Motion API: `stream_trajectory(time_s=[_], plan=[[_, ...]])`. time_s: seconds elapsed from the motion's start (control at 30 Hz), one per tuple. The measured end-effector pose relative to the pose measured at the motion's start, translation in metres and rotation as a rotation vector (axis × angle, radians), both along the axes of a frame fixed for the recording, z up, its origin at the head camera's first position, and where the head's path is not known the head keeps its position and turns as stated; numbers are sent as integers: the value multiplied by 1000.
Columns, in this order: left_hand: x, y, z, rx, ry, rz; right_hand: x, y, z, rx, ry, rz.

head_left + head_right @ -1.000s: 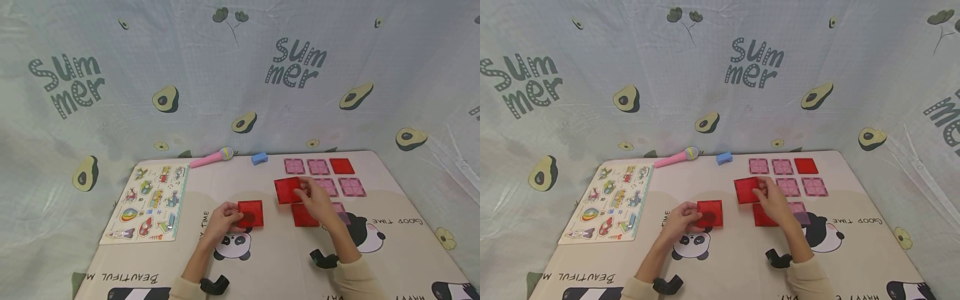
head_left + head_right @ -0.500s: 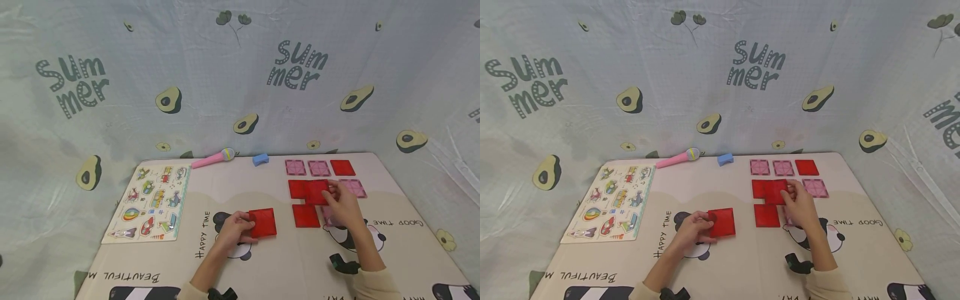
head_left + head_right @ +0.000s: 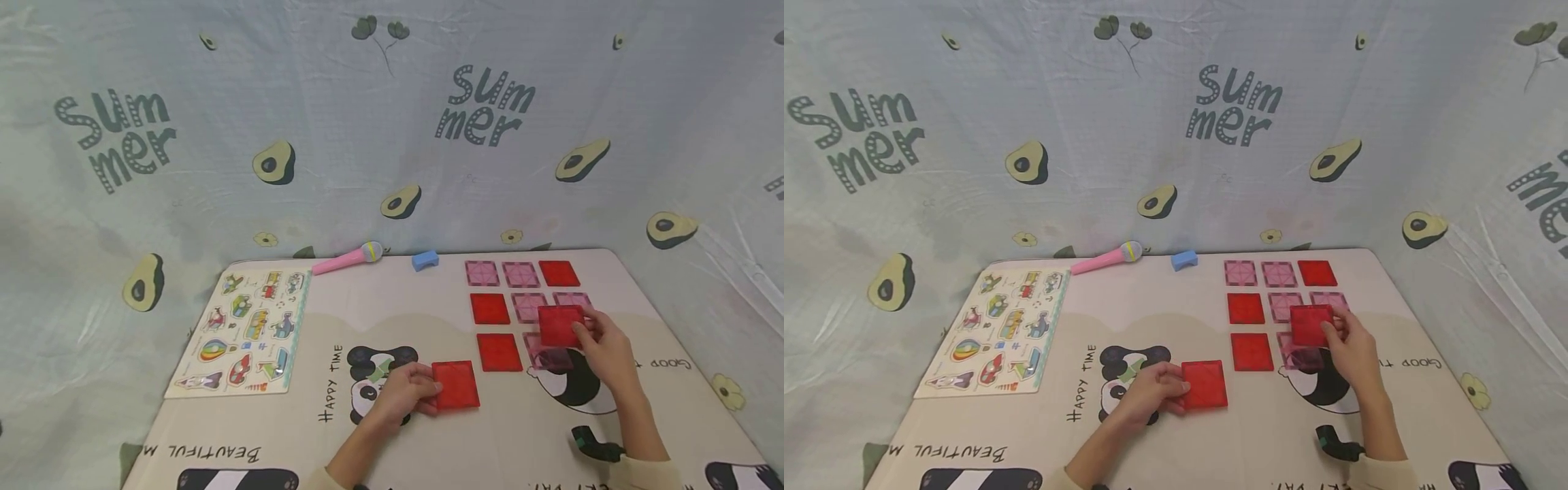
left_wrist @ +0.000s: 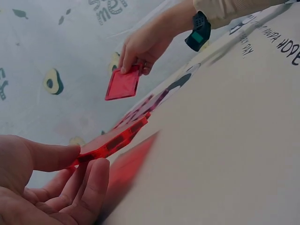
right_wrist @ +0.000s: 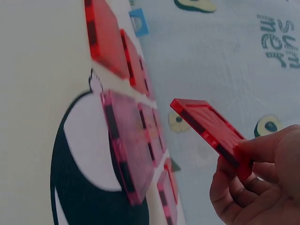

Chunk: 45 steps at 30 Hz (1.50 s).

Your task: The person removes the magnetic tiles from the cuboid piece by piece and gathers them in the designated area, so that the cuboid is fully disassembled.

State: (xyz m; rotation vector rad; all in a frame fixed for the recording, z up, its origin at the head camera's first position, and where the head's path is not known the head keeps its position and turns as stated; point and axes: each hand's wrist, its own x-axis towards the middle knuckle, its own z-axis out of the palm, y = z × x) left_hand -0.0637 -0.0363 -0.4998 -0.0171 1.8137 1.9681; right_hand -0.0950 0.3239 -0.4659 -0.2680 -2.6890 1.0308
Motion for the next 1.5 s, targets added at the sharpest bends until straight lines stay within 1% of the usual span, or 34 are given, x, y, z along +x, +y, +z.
stream_trajectory(time_s=[0.1, 0.2, 0.3, 0.47, 0.57, 0.77, 0.87, 0.97, 1.1, 1.17, 1.33, 1.5], plan=[[2, 6, -1, 0, -4, -15, 3, 11, -4, 8, -28, -45], [4, 13, -2, -1, -10, -32, 7, 22, -5, 19, -48, -66], [6, 20, -2, -9, -20, -44, 10, 31, -5, 18, -73, -70], [9, 30, -2, -3, -25, -41, 14, 44, -9, 28, -147, -111], [10, 36, -2, -1, -23, -39, 14, 51, -11, 38, -176, -124], [12, 45, -2, -63, -11, -47, 11, 60, -18, 65, -215, -114], [12, 50, -2, -83, -2, -52, 9, 63, -21, 70, -229, -114], [12, 55, 0, -107, 1, -59, 8, 62, -23, 65, -272, -119], [13, 61, 2, -132, -7, -63, 5, 60, -24, 52, -350, -126], [14, 64, 3, -143, -7, -66, 3, 58, -25, 50, -366, -130], [15, 71, 4, -181, 1, -80, -2, 56, -25, 57, -377, -139], [17, 79, 3, -229, 19, -78, -2, 54, -25, 70, -367, -129]])
